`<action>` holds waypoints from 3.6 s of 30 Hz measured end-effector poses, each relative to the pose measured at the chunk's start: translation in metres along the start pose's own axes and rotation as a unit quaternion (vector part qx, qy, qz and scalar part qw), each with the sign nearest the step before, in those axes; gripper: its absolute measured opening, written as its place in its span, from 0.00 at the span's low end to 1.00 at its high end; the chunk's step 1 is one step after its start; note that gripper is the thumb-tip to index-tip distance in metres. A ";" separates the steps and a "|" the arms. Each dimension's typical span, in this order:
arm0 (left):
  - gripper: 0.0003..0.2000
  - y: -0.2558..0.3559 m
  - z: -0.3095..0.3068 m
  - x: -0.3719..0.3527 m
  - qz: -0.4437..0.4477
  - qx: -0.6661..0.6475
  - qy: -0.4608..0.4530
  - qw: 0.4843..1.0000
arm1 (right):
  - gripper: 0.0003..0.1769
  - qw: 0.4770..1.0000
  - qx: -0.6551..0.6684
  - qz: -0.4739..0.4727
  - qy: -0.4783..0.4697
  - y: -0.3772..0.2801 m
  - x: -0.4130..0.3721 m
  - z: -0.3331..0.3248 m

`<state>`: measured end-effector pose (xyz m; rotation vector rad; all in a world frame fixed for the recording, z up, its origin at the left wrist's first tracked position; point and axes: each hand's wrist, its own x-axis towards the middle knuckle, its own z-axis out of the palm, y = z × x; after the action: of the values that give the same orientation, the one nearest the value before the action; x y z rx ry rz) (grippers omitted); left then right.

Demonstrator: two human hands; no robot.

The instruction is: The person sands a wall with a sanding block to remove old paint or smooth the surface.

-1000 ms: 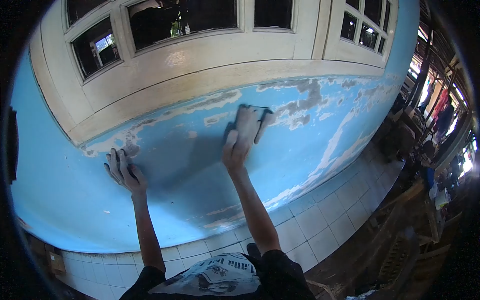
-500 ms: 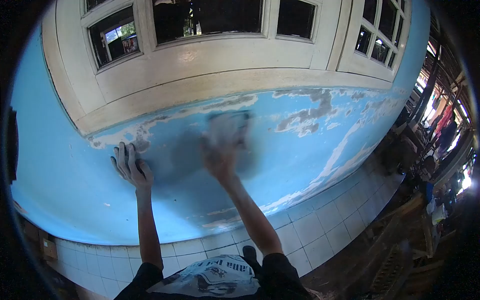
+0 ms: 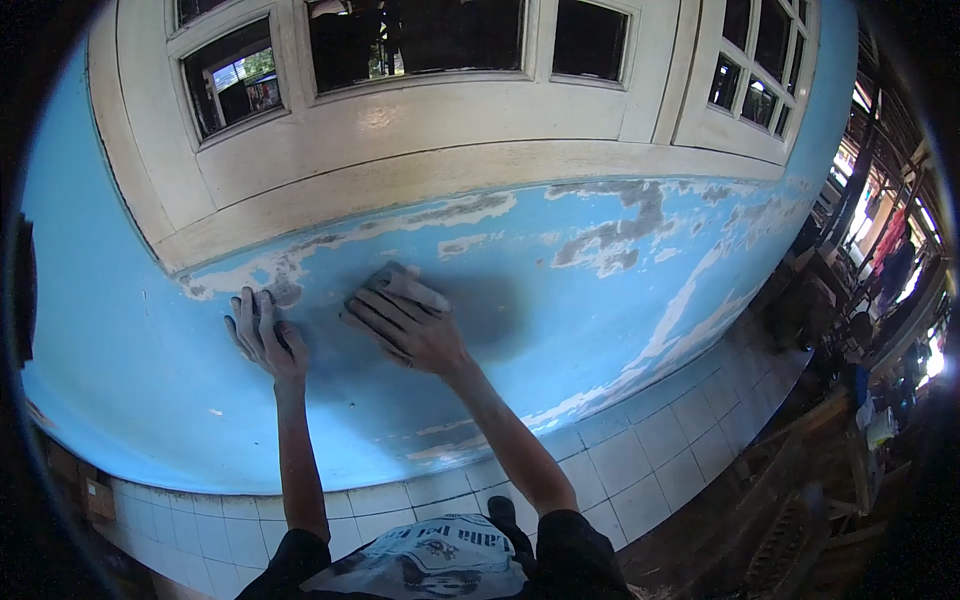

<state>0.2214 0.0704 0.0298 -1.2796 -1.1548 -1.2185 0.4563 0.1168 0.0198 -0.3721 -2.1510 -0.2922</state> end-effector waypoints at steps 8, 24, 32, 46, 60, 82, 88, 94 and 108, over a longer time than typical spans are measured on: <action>0.21 -0.001 -0.002 0.000 0.029 0.026 -0.017 0.999 | 0.34 0.922 -0.070 0.172 0.341 0.005 0.006 -0.006; 0.19 0.000 0.000 0.000 0.001 0.008 -0.003 1.000 | 0.28 0.997 -0.051 0.056 -0.017 -0.009 0.007 -0.013; 0.19 0.002 -0.002 -0.002 -0.003 0.005 -0.010 1.000 | 0.28 0.998 0.016 0.050 -0.023 -0.022 0.004 0.004; 0.20 0.000 -0.002 -0.001 0.015 0.008 -0.024 1.000 | 0.24 0.960 -0.085 0.175 0.200 -0.001 0.015 -0.013; 0.20 0.002 -0.003 0.003 0.002 -0.010 -0.011 1.000 | 0.27 0.986 -0.091 0.096 0.106 -0.038 0.049 0.005; 0.21 0.004 -0.002 0.002 -0.015 -0.023 -0.007 1.000 | 0.25 0.999 -0.005 0.039 0.005 -0.040 0.041 0.017; 0.21 0.003 0.000 -0.004 0.010 0.004 -0.007 1.000 | 0.19 0.775 0.022 0.369 0.512 0.049 -0.012 0.033; 0.22 0.017 0.001 0.002 -0.026 -0.011 0.000 1.000 | 0.28 0.984 0.037 0.172 -0.027 0.010 -0.022 -0.026; 0.23 0.023 0.004 0.001 -0.025 0.000 0.011 1.000 | 0.29 0.903 0.010 0.319 0.286 0.059 -0.057 -0.008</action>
<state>0.2441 0.0727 0.0297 -1.2411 -1.1778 -1.2653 0.5146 0.1602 -0.0185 -0.8384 -1.3614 0.0070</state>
